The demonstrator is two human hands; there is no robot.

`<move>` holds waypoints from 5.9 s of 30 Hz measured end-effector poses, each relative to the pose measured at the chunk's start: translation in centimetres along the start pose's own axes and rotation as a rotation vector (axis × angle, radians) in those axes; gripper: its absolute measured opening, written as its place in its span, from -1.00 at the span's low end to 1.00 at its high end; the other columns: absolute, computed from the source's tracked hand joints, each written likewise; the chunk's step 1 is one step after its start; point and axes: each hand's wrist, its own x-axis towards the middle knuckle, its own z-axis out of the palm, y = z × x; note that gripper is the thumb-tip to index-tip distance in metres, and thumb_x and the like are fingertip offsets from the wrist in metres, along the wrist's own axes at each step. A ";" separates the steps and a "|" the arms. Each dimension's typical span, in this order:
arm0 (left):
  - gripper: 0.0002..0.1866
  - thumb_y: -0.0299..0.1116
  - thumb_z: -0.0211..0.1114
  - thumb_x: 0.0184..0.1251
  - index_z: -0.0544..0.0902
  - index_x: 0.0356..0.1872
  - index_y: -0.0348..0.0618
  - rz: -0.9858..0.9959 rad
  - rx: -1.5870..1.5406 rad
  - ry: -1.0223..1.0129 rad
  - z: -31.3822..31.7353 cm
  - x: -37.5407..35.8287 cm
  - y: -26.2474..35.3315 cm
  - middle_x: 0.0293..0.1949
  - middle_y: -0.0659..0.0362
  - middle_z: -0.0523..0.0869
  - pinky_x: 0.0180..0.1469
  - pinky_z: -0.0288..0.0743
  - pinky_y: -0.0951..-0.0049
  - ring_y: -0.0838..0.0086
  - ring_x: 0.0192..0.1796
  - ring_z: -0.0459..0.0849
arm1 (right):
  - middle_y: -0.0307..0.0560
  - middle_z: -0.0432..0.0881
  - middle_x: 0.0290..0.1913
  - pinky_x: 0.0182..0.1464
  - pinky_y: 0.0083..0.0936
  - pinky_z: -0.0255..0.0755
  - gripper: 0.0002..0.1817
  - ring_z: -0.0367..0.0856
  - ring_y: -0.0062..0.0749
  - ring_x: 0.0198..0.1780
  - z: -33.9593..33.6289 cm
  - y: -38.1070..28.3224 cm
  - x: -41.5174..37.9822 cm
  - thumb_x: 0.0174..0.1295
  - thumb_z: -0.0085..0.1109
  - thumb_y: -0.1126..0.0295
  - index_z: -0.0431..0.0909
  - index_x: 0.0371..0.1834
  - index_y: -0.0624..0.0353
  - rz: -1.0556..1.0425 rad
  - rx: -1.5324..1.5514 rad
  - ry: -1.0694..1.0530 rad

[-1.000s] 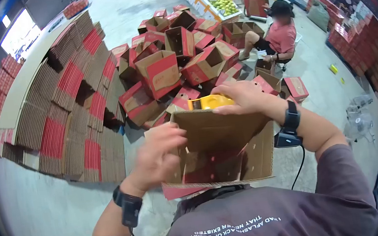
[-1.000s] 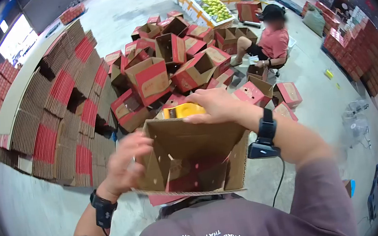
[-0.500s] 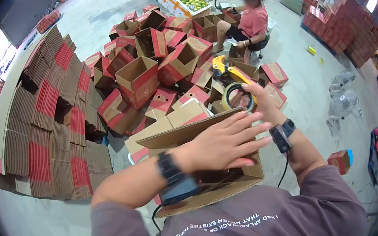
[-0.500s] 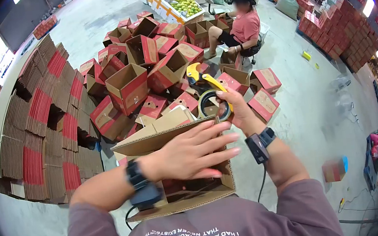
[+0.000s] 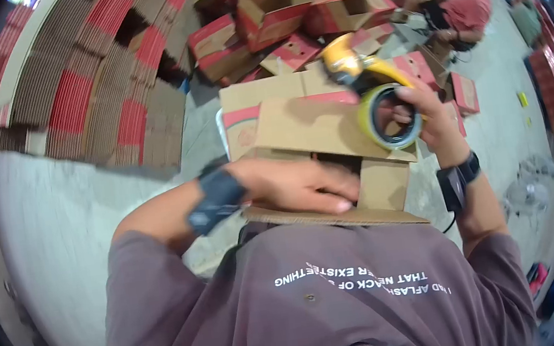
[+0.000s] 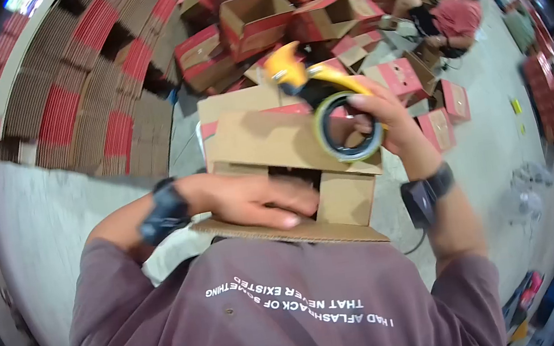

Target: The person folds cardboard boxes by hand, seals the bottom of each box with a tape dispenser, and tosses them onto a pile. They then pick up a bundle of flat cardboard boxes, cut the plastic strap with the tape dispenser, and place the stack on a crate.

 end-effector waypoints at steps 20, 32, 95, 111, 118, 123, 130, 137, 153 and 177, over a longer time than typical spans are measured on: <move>-0.30 0.02 -0.05 0.49 0.09 0.41 -0.34 -0.160 0.052 1.081 -5.8 -3.1 -8.0 0.28 -0.14 0.40 0.33 0.18 0.42 0.22 0.32 0.37 | -0.14 0.51 -0.26 -0.35 -0.71 0.26 -0.54 0.31 -0.70 -0.40 3.7 -5.8 -4.5 0.39 -0.07 0.26 0.28 0.28 0.26 -0.656 -0.296 0.272; -0.09 0.18 0.29 0.02 0.33 0.30 -0.30 0.045 1.063 0.882 2.6 -2.2 -4.0 0.35 -0.01 0.33 0.46 0.04 0.17 0.22 0.45 0.19 | 0.03 0.38 0.27 0.30 -0.34 0.23 -0.32 0.38 -0.26 0.27 3.2 -0.4 -3.0 0.21 0.20 0.24 0.23 0.36 0.27 -0.382 -1.184 0.130; -0.18 0.16 0.31 -0.03 0.43 0.22 -0.18 0.298 1.022 0.730 3.9 1.4 -3.6 0.33 0.04 0.36 0.43 0.14 0.17 0.12 0.41 0.26 | 0.07 0.70 -0.27 -0.19 -0.31 0.52 -0.51 0.68 -0.10 -0.23 9.6 -9.0 12.3 -0.03 0.28 -0.06 0.69 -0.22 0.14 -0.259 -1.740 0.160; -0.21 0.20 0.32 -0.01 0.50 0.13 -0.25 0.332 0.975 0.811 2.6 0.3 -4.2 0.23 0.12 0.48 0.34 0.27 0.30 0.25 0.33 0.36 | 0.00 0.67 -0.47 -0.31 -0.36 0.48 -0.68 0.68 -0.22 -0.38 13.8 -14.0 4.4 -0.03 0.37 0.16 0.69 -0.35 0.18 0.157 -2.086 -0.411; -0.15 0.19 0.39 -0.10 0.47 0.21 -0.12 0.279 0.988 0.744 1.2 1.5 -3.4 0.29 0.14 0.44 0.38 0.22 0.23 0.22 0.37 0.33 | 0.15 0.62 -0.32 -0.19 -0.16 0.50 -0.53 0.63 0.01 -0.23 0.1 5.3 -7.8 -0.03 0.26 0.02 0.62 -0.18 0.17 0.284 -1.786 0.069; -0.18 0.08 0.42 -0.06 0.42 0.27 -0.06 0.186 1.268 0.688 -2.5 1.1 -3.5 0.29 0.08 0.42 0.39 0.19 0.19 0.15 0.37 0.32 | 0.17 0.59 -0.23 -0.13 -0.19 0.53 -0.45 0.63 0.03 -0.19 -3.9 9.3 -4.0 -0.07 0.32 0.08 0.56 0.00 0.11 0.062 -1.710 0.344; -0.60 -0.28 0.26 0.30 0.51 0.11 -0.22 0.110 0.662 1.356 -7.8 3.2 -1.2 0.06 0.04 0.58 0.19 0.38 0.38 0.27 0.16 0.53 | -0.16 0.61 -0.16 -0.08 -0.55 0.44 -0.48 0.54 -0.57 -0.12 -7.8 9.1 0.6 0.22 0.25 0.09 0.49 0.09 0.26 -0.118 -0.546 0.373; -0.63 -0.27 0.26 0.36 0.48 0.07 -0.26 -0.188 -0.328 0.690 6.9 11.2 -3.8 -0.01 0.13 0.60 0.12 0.43 0.47 0.51 0.05 0.57 | 0.06 0.55 0.02 0.01 -0.42 0.44 -0.31 0.56 -0.33 0.00 -2.6 19.3 5.2 0.18 0.30 0.05 0.32 0.18 0.37 0.041 -0.450 0.233; -0.86 -0.45 0.32 0.27 0.59 -0.18 -0.15 -0.259 -0.934 0.541 8.4 14.4 -8.2 -0.30 0.33 0.67 -0.17 0.49 0.67 0.70 -0.27 0.61 | 0.11 0.44 0.15 0.20 -0.06 0.30 -0.39 0.38 0.00 0.22 -5.6 22.5 4.0 0.19 0.16 0.03 0.39 0.24 0.14 -0.118 -1.258 0.327; -0.76 -0.36 0.16 0.39 0.51 0.01 -0.17 -0.152 -0.848 0.326 8.7 14.7 1.0 -0.15 0.33 0.60 0.00 0.41 0.62 0.72 -0.10 0.54 | 0.00 0.53 0.00 -0.04 -0.27 0.48 -0.68 0.54 -0.28 -0.03 -6.1 12.4 6.1 0.30 0.11 0.30 0.40 0.02 0.22 -0.033 0.316 0.553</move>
